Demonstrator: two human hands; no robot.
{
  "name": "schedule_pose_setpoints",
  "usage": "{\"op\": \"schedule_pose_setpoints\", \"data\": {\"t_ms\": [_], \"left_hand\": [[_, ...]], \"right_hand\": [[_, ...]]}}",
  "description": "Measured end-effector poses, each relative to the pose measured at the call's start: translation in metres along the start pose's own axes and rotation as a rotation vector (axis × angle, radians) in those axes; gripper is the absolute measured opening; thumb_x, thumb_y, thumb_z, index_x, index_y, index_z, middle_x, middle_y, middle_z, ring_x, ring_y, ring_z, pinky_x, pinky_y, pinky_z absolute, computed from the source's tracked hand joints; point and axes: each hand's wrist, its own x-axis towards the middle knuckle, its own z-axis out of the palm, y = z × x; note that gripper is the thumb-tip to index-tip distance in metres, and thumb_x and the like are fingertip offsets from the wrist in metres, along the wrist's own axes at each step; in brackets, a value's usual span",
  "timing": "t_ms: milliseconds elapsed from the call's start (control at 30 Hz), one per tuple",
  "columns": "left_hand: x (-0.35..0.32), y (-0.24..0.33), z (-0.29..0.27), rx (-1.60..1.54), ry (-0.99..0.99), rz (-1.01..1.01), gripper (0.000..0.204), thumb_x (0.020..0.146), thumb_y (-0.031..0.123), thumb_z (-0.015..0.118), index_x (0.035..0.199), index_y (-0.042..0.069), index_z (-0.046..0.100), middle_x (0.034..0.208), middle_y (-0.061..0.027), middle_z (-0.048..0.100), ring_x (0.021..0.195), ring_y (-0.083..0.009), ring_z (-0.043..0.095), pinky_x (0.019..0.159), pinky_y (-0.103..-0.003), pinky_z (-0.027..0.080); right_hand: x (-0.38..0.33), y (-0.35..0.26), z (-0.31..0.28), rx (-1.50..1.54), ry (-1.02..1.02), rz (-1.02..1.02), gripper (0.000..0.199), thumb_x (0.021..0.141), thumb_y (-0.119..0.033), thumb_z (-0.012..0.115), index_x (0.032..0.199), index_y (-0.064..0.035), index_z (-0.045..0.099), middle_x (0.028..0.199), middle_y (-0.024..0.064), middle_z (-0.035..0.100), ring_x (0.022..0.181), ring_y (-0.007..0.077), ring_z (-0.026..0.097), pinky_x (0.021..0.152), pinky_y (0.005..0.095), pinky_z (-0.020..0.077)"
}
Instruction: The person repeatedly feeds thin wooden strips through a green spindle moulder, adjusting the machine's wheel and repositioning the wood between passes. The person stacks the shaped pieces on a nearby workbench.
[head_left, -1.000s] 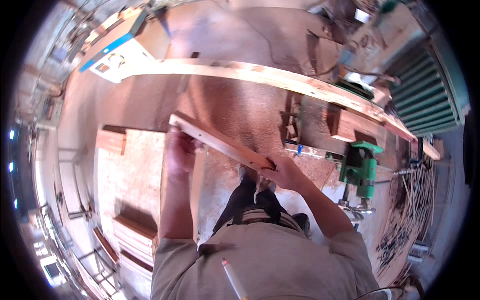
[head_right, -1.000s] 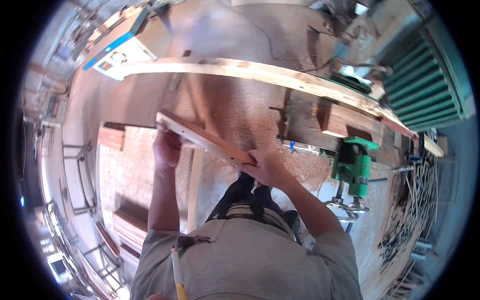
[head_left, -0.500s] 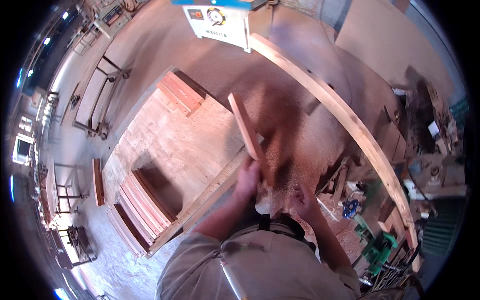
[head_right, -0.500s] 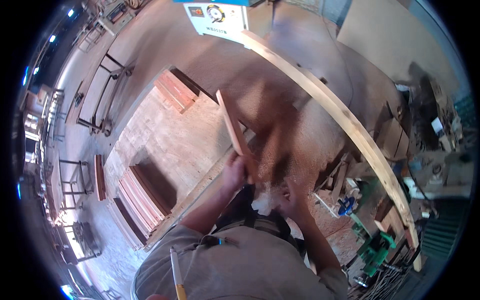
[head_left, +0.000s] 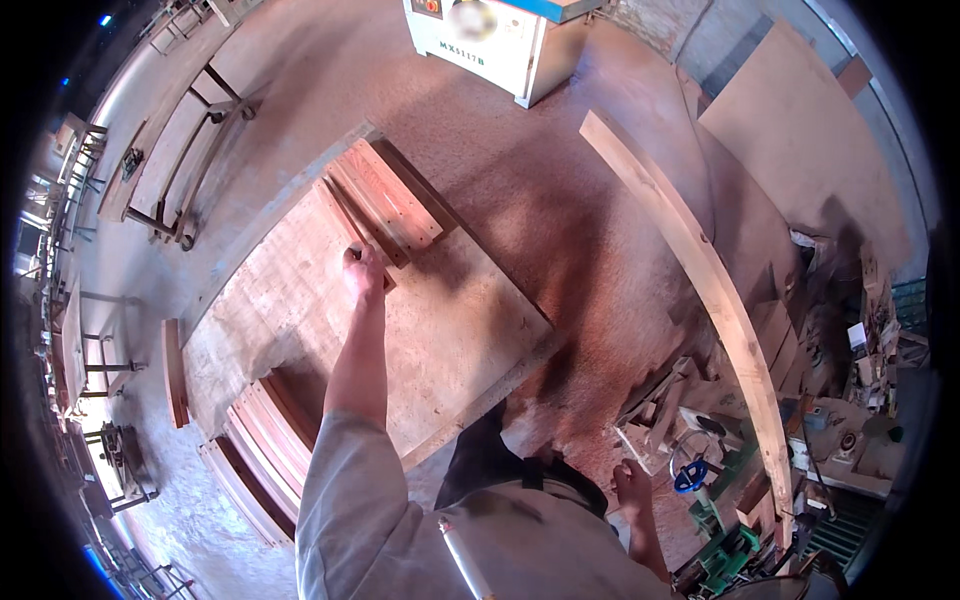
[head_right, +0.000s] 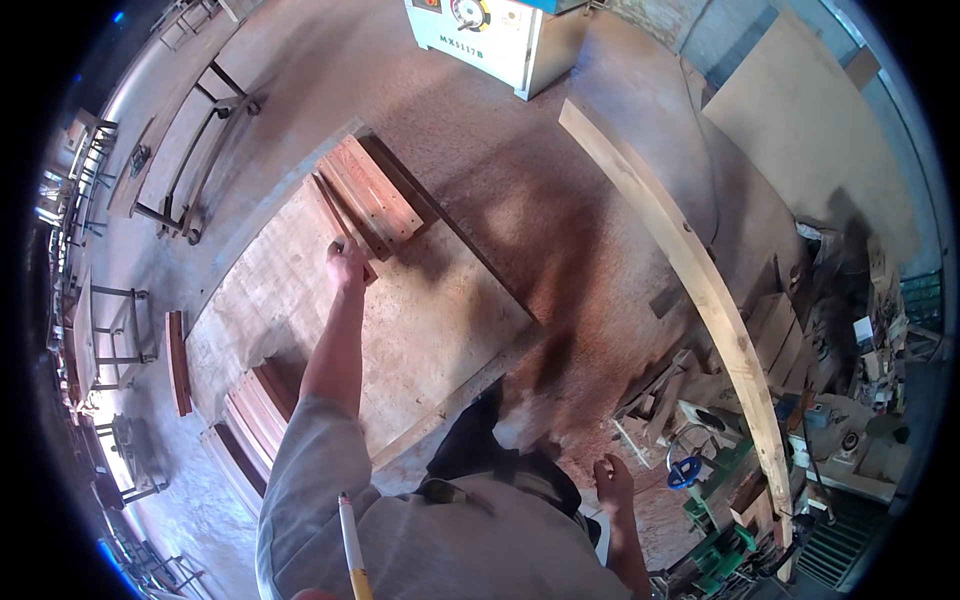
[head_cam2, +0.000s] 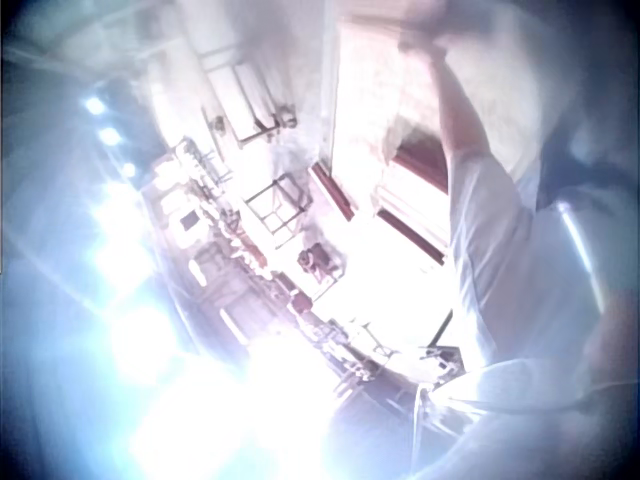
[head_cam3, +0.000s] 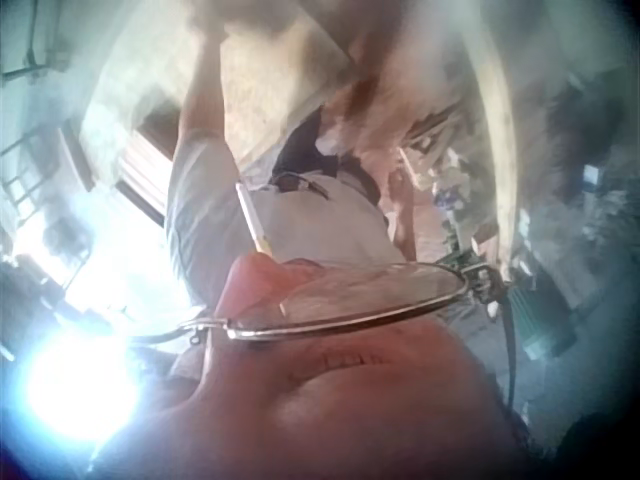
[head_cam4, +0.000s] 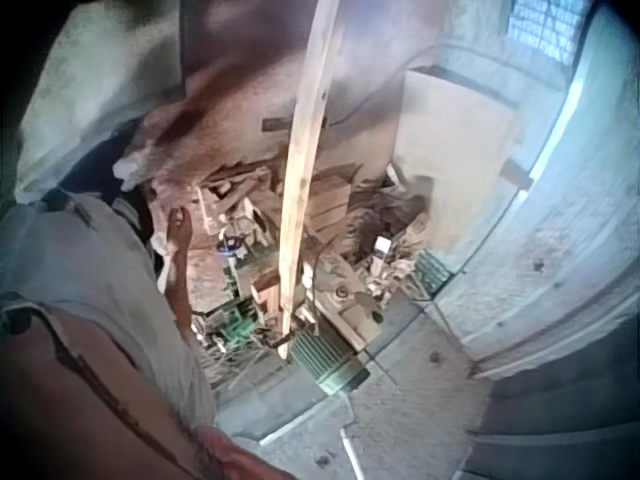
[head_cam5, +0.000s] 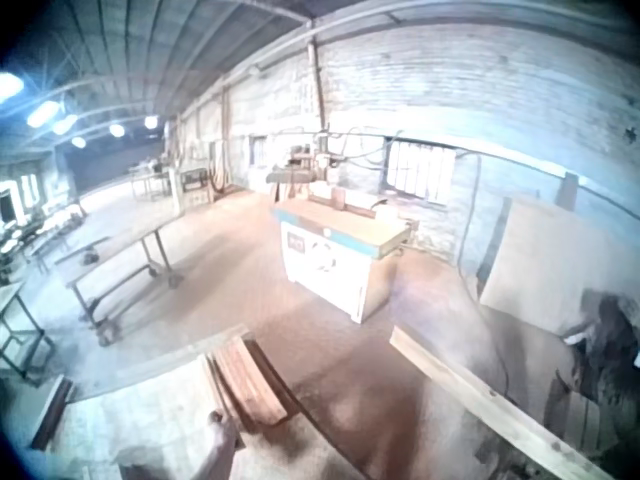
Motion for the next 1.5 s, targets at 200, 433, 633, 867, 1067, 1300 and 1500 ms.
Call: {"op": "schedule_pose_setpoints", "data": {"t_ms": [200, 433, 633, 867, 1067, 1300, 1500], "left_hand": [[0.008, 0.029, 0.019, 0.197, -0.009, -0.08, 0.032, 0.078, 0.032, 0.055, 0.092, 0.004, 0.063, 0.087, -0.0171, 0.066, 0.082, -0.0325, 0.062, 0.077, -0.041, 0.048], [0.012, 0.026, 0.018, 0.648, -0.001, 0.082, 0.045, 0.084, 0.041, 0.049, 0.11, 0.006, 0.06, 0.108, -0.0218, 0.059, 0.101, -0.0384, 0.054, 0.09, -0.047, 0.042], [-0.054, 0.005, -0.033, 0.421, -0.073, 0.267, 0.047, 0.084, 0.032, 0.055, 0.119, 0.001, 0.053, 0.109, -0.0239, 0.058, 0.104, -0.0403, 0.052, 0.092, -0.046, 0.042], [-0.186, -0.021, -0.189, 0.62, 0.08, 0.305, 0.042, 0.079, 0.015, 0.062, 0.116, -0.002, 0.054, 0.114, -0.0205, 0.056, 0.107, -0.0363, 0.05, 0.093, -0.044, 0.041], [-0.212, -0.04, -0.301, 0.931, 0.295, 0.221, 0.048, 0.075, 0.014, 0.063, 0.117, -0.004, 0.049, 0.117, -0.022, 0.052, 0.108, -0.0374, 0.046, 0.095, -0.045, 0.038], [-0.212, -0.07, -0.302, 1.157, 0.293, 0.031, 0.07, 0.079, 0.02, 0.06, 0.134, -0.009, 0.029, 0.141, -0.0248, 0.029, 0.133, -0.0414, 0.021, 0.11, -0.047, 0.019], [-0.208, -0.086, -0.291, 1.208, 0.314, 0.153, 0.056, 0.079, 0.012, 0.054, 0.127, -0.01, 0.036, 0.139, -0.0285, 0.03, 0.13, -0.0414, 0.028, 0.107, -0.043, 0.028]], "right_hand": [[0.0, -0.015, 0.003, 0.138, 0.056, 0.041, 0.034, 0.087, -0.015, 0.058, 0.113, 0.0064, 0.054, 0.079, 0.0076, 0.063, 0.063, 0.011, 0.058, 0.056, 0.024, 0.0458], [0.005, -0.091, 0.0, 0.06, -0.018, -0.088, 0.026, 0.09, -0.013, 0.054, 0.108, 0.004, 0.055, 0.086, 0.0091, 0.061, 0.067, 0.0125, 0.058, 0.059, 0.0257, 0.0494], [-0.031, -0.262, 0.013, 0.298, -0.378, -0.658, 0.017, 0.09, -0.008, 0.049, 0.101, 0.0013, 0.057, 0.086, 0.0101, 0.061, 0.064, 0.0134, 0.057, 0.064, 0.0302, 0.0506], [-0.094, -0.378, 0.059, 0.916, -1.699, -0.693, 0.024, 0.086, -0.023, 0.059, 0.09, 0.0007, 0.061, 0.081, 0.023, 0.06, 0.07, 0.0332, 0.059, 0.061, 0.0459, 0.0503], [-0.149, -0.364, 0.062, 1.039, -1.563, -0.579, 0.021, 0.087, -0.014, 0.057, 0.083, 0.0062, 0.059, 0.092, 0.0272, 0.059, 0.072, 0.0399, 0.058, 0.061, 0.0476, 0.052], [-0.104, -0.358, 0.047, 0.682, -1.836, -0.958, 0.019, 0.087, -0.017, 0.061, 0.088, 0.001, 0.056, 0.087, 0.02, 0.062, 0.076, 0.035, 0.061, 0.067, 0.0496, 0.0527], [-0.076, -0.29, 0.011, 0.769, -1.29, -0.802, 0.02, 0.089, -0.015, 0.056, 0.101, -0.0001, 0.053, 0.081, 0.0194, 0.061, 0.071, 0.0319, 0.06, 0.06, 0.0418, 0.0503]]}}
